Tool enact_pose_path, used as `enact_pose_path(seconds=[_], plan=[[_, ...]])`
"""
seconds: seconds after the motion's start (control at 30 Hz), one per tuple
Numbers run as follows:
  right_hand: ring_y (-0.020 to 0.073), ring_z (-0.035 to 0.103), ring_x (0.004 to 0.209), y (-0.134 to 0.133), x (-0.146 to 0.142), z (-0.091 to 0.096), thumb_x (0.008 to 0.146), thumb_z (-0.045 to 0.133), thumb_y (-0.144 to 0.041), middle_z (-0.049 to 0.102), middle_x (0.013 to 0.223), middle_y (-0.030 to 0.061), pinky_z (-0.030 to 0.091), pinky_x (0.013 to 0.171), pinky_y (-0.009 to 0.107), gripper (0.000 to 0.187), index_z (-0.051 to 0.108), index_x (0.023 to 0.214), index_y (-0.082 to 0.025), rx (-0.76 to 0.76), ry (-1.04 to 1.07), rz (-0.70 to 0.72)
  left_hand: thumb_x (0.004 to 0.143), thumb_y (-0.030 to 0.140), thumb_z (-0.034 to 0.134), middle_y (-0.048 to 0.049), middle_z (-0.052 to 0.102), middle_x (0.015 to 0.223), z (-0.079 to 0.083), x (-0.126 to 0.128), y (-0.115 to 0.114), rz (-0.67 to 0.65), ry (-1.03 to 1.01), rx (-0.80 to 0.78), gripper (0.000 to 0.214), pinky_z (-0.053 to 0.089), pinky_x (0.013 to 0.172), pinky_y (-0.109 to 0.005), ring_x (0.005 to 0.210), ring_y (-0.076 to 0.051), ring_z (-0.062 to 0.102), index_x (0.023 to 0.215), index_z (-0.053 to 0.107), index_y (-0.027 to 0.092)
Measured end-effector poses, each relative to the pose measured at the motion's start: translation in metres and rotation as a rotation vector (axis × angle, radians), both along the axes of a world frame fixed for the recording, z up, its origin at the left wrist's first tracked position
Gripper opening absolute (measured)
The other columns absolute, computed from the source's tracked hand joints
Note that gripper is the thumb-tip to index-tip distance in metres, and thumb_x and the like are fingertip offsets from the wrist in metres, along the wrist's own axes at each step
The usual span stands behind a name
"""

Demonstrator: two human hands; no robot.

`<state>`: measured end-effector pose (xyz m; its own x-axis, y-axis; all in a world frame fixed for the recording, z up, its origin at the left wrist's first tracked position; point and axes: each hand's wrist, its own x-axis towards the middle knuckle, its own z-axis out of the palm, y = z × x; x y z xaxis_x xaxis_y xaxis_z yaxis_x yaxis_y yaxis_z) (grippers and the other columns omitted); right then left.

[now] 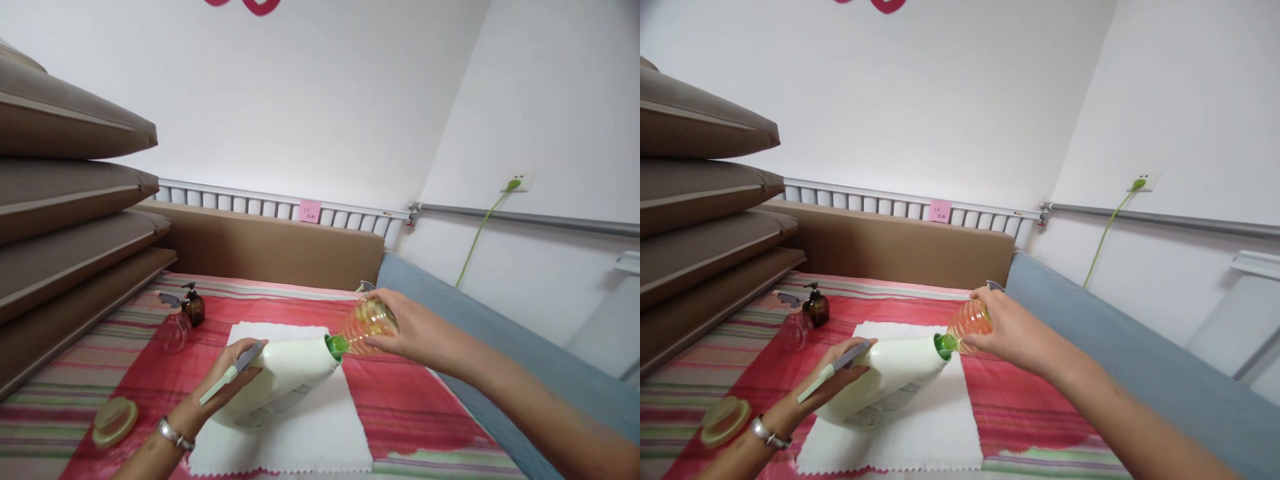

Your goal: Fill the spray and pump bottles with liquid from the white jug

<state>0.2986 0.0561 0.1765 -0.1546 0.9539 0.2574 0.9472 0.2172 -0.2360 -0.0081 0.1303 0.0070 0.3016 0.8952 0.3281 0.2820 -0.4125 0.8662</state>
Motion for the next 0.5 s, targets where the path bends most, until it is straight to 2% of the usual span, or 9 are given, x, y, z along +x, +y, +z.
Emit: enact_pose_path(seconds=[0.2,0.5], plan=[[0.0269,0.053,0.106,0.0,-0.009,0.005,0.067,0.066,-0.045,0.055,0.118,0.0063,0.041,0.088,0.037,0.056,0.047,0.118,-0.029,0.025,-0.068,0.055,0.064,0.014,0.057,-0.0033,0.069,0.101,-0.001,-0.002,0.0,0.006,0.018,-0.012,0.038,0.049,0.079,-0.027,0.09,-0.02,0.063,0.101,0.062,0.02],[0.0258,0.056,0.1,0.004,-0.006,0.013,0.066,0.066,-0.044,0.059,0.113,0.0046,0.044,0.083,0.034,0.05,0.051,0.111,-0.028,-0.027,-0.018,0.024,0.063,0.014,0.057,-0.0044,0.068,0.104,0.005,-0.002,-0.005,0.001,0.024,-0.02,0.038,0.048,0.081,-0.027,0.092,-0.021,0.063,0.1,0.063,0.02]])
